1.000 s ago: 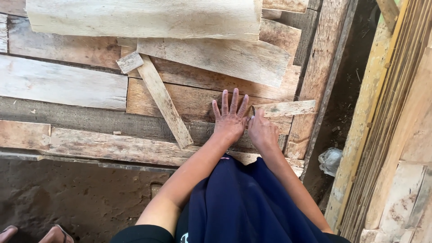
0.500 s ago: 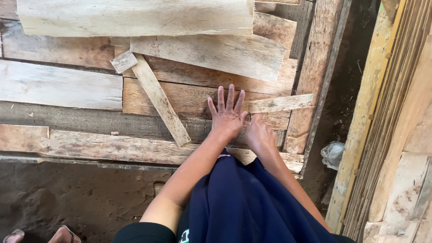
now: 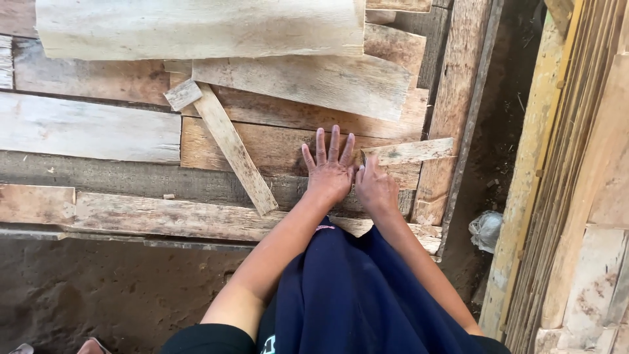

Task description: Cutting thin wood veneer sheets to size using a utility knife on a wooden workbench.

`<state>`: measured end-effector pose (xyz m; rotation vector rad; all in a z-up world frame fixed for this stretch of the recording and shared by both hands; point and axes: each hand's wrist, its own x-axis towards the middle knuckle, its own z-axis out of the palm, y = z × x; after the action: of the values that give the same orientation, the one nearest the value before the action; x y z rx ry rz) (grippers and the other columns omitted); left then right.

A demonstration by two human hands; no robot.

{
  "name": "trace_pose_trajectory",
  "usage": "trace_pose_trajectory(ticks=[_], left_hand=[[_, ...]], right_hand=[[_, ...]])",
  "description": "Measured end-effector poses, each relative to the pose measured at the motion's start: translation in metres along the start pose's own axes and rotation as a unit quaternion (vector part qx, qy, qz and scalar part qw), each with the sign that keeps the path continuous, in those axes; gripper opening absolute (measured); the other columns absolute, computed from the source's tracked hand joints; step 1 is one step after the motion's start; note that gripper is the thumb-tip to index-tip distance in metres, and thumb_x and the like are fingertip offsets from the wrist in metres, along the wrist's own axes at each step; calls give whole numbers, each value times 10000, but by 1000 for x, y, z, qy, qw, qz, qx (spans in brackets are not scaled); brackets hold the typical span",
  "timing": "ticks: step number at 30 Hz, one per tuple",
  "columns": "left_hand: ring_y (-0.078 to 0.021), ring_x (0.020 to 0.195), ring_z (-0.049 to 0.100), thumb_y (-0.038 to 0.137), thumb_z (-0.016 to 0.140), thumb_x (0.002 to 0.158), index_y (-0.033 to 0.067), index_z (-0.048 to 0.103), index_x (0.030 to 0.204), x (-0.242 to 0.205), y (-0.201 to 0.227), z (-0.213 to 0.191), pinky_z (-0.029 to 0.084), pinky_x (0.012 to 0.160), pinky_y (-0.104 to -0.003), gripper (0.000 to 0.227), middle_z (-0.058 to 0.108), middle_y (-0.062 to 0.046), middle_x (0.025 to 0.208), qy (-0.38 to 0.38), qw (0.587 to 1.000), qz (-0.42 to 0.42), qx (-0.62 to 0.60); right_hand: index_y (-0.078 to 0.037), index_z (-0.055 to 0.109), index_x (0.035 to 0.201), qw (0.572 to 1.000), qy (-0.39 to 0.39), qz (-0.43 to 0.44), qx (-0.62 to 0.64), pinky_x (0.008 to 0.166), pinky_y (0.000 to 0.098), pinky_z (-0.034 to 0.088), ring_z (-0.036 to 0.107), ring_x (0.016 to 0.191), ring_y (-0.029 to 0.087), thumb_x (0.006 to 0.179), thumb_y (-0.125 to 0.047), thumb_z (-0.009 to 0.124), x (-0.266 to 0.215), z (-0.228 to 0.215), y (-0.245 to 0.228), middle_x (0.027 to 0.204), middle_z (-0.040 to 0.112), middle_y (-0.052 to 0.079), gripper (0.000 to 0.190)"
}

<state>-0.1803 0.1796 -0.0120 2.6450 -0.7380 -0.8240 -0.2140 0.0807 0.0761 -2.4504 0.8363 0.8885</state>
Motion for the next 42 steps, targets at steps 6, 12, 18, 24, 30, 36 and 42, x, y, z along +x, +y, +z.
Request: trace_pose_trajectory(ticks=[6,12,18,24,30,36,42], left_hand=[[-458,1543,-207,438,465,1032,309,51,1658,4,-4,14,-22,1174,-784,761,-167,-84,1725,29,999,15,-4],[-454,1538,-229,450,444,1041,312,43,1660,4,-3,11,-52,1171,-775,750,-177,-82,1724,14,1000,10,-11],[-431,1538,-244,458,418,1051,327,26,1659,7,-3,12,-79,1175,-758,736,-192,-60,1722,-6,1000,-5,-10],[-432,1540,-231,448,440,1056,321,19,1660,2,0,4,-75,1176,-757,747,-182,-71,1722,-5,1000,-6,-19],[-428,1537,-241,473,427,1064,316,26,1657,-2,4,-10,-78,1181,-755,733,-193,-65,1719,-17,1000,-14,-20],[-431,1537,-234,492,381,1076,305,71,1661,-6,4,-17,-77,1171,-765,688,-180,-81,1719,-18,1000,-1,-20],[-444,1567,-122,423,515,1040,318,339,1579,-9,-9,12,-11,1155,-794,577,-82,-127,1734,118,990,52,-58]], right_hand=[[-128,428,1139,1000,6,-4,-9,892,601,518,691,1026,518,1031,-380,304,10,6,6,970,706,313,302],[-109,447,1168,999,-31,-7,14,916,594,515,696,1045,505,1023,-260,285,-12,-27,-16,962,712,298,265],[-51,501,1198,994,-93,-30,-48,909,657,476,657,1088,539,942,-366,360,41,-5,18,1043,691,318,430],[40,489,1258,992,-122,-17,0,1026,669,401,586,1214,568,931,-227,276,-1,-46,-13,1164,646,387,473],[17,510,1197,991,-131,-9,-16,1012,663,418,601,1182,579,950,-264,327,-16,-39,-6,1143,652,393,416],[-147,468,1164,994,-95,-6,-52,978,616,480,668,1115,521,991,-331,312,-24,14,44,1097,718,271,296],[-189,611,973,893,326,-263,-166,722,429,514,575,934,298,733,-373,764,-20,99,93,919,518,41,339]])
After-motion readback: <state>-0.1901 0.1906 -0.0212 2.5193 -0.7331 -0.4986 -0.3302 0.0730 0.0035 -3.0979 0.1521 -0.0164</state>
